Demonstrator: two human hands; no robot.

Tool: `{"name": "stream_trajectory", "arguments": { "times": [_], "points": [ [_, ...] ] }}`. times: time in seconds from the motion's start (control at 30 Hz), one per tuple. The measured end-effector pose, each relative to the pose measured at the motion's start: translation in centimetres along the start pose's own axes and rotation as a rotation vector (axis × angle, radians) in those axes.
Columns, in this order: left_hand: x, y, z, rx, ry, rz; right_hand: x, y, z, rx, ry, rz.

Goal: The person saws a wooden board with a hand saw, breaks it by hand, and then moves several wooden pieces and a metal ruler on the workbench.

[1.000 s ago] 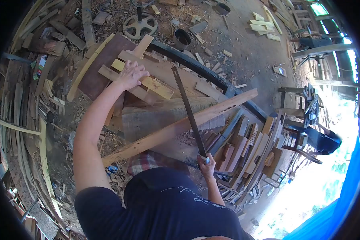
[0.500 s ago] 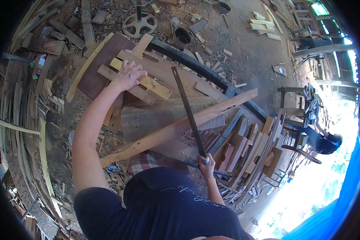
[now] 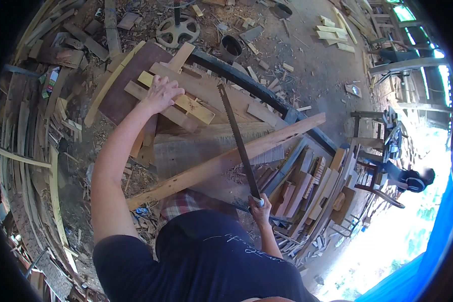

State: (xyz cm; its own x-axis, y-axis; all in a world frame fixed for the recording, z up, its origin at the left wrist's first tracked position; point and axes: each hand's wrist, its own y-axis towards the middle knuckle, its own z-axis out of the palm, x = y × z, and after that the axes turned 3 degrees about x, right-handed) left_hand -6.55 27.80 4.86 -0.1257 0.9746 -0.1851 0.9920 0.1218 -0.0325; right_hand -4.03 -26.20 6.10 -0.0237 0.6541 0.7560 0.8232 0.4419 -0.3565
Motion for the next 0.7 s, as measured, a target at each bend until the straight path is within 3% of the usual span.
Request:
{"name": "stream_trajectory", "arguments": {
  "times": [0.7],
  "points": [
    [1.4, -0.2, 0.4, -0.061, -0.016, 0.012, -0.8, 0.1, -0.1, -0.012, -0.056, -0.042]
  ]
}}
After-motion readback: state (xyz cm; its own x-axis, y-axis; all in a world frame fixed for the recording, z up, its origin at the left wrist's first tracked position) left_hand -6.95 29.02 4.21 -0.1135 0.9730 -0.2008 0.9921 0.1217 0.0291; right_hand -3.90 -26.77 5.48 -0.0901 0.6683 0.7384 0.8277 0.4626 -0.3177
